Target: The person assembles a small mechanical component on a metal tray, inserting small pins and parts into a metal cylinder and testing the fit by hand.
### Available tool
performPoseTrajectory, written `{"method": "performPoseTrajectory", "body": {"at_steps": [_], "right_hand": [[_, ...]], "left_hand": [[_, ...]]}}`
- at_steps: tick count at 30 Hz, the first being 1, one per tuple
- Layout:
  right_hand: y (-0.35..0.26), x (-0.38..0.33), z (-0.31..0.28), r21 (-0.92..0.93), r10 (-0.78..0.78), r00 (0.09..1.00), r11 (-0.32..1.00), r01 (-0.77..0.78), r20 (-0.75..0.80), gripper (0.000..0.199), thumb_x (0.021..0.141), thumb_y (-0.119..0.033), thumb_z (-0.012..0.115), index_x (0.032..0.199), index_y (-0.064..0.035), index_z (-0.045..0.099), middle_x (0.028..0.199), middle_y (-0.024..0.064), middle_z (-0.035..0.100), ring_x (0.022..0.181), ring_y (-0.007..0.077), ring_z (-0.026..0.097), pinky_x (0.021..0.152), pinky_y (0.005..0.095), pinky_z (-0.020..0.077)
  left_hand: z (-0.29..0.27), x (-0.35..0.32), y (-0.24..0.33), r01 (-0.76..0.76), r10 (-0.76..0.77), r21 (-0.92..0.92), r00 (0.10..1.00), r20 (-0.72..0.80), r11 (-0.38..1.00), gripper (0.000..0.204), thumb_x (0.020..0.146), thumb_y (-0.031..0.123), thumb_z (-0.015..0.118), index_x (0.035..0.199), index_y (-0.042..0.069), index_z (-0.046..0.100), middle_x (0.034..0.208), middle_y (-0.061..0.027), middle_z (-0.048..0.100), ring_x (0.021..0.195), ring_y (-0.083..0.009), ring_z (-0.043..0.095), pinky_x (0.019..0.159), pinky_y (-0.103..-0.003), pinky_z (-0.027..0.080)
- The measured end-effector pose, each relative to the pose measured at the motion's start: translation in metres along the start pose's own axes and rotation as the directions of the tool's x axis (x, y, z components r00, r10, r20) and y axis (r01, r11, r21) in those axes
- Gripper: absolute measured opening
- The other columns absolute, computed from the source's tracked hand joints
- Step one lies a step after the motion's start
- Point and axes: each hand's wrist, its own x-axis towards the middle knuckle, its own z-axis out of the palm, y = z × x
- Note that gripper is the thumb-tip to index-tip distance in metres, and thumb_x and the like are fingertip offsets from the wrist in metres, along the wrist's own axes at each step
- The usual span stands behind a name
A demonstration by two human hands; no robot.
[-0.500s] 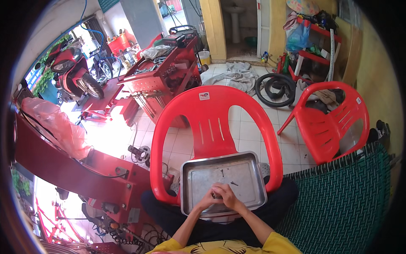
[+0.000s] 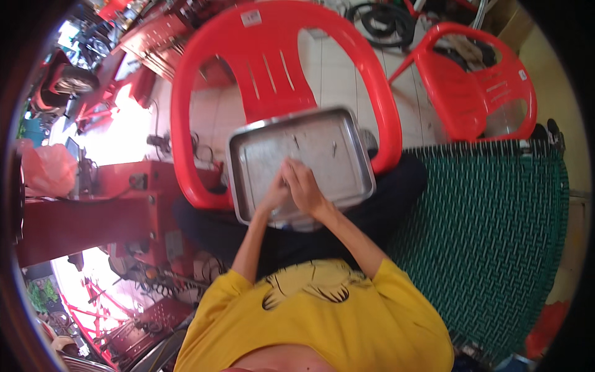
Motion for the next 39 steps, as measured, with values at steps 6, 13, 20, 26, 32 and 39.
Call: {"method": "performPoseTrajectory", "body": {"at_steps": [6,13,20,26,32,39], "right_hand": [[-0.018,-0.023,0.022,0.037,0.018,0.981,0.999,-0.011,-0.194,0.026,0.107,-0.019,0.047,0.094,0.0031,0.054,0.082,0.0194,0.053,0.080,0.0353,0.053,0.072,0.0407,0.0436],[-0.026,-0.002,-0.019,0.315,0.071,0.982,0.941,-0.124,0.172,0.029,0.108,-0.026,0.052,0.095,-0.0003,0.058,0.081,0.0050,0.055,0.080,0.0125,0.054,0.071,0.0334,0.0441],[-0.015,0.011,-0.017,0.352,0.083,0.912,0.905,-0.238,0.403,0.057,0.112,-0.035,0.044,0.064,-0.0049,0.046,0.060,-0.0024,0.041,0.059,0.0089,0.039,0.059,0.0281,0.0329],[-0.020,0.008,-0.006,0.410,0.035,0.963,0.900,-0.145,0.266,0.061,0.113,-0.036,0.044,0.060,-0.0059,0.037,0.058,-0.0020,0.035,0.057,0.0086,0.032,0.057,0.0305,0.0278],[-0.007,0.004,-0.020,0.406,0.058,0.971,0.901,-0.150,0.231,0.063,0.113,-0.040,0.041,0.060,-0.0056,0.040,0.057,-0.0020,0.035,0.057,0.0086,0.032,0.057,0.0301,0.0286],[-0.011,0.014,-0.012,0.437,0.041,0.967,0.887,-0.152,0.253,0.058,0.113,-0.036,0.041,0.063,-0.0071,0.037,0.060,-0.0016,0.034,0.057,0.0097,0.030,0.057,0.0302,0.0246]], "left_hand": [[0.011,-0.016,-0.027,0.041,-0.040,-0.071,0.999,0.019,0.997,0.079,0.085,-0.008,0.068,0.156,0.002,0.036,0.148,-0.0139,0.052,0.139,-0.0231,0.047,0.116,-0.035,0.039],[0.020,-0.022,0.021,0.256,-0.255,0.044,0.966,-0.038,0.966,0.072,0.084,-0.010,0.070,0.150,0.003,0.042,0.134,-0.0095,0.056,0.126,-0.0203,0.053,0.108,-0.033,0.045],[0.017,-0.023,0.014,0.245,-0.244,0.026,0.969,-0.022,0.969,0.056,0.089,0.005,0.077,0.138,0.001,0.050,0.124,-0.0104,0.062,0.121,-0.0231,0.057,0.106,-0.037,0.046],[0.007,-0.028,0.013,0.113,-0.106,0.172,0.993,-0.050,0.979,0.076,0.077,0.006,0.086,0.144,0.003,0.048,0.128,-0.0145,0.062,0.125,-0.0307,0.057,0.109,-0.040,0.044],[-0.001,-0.030,0.061,0.012,-0.013,0.426,1.000,-0.001,0.905,0.101,0.062,0.014,0.096,0.148,0.005,0.045,0.135,-0.0224,0.060,0.131,-0.0417,0.053,0.113,-0.047,0.041],[0.009,-0.032,0.045,-0.055,0.082,0.520,0.996,-0.028,0.852,0.109,0.056,0.021,0.098,0.146,-0.003,0.043,0.138,-0.0229,0.056,0.126,-0.0422,0.053,0.110,-0.048,0.042]]}}
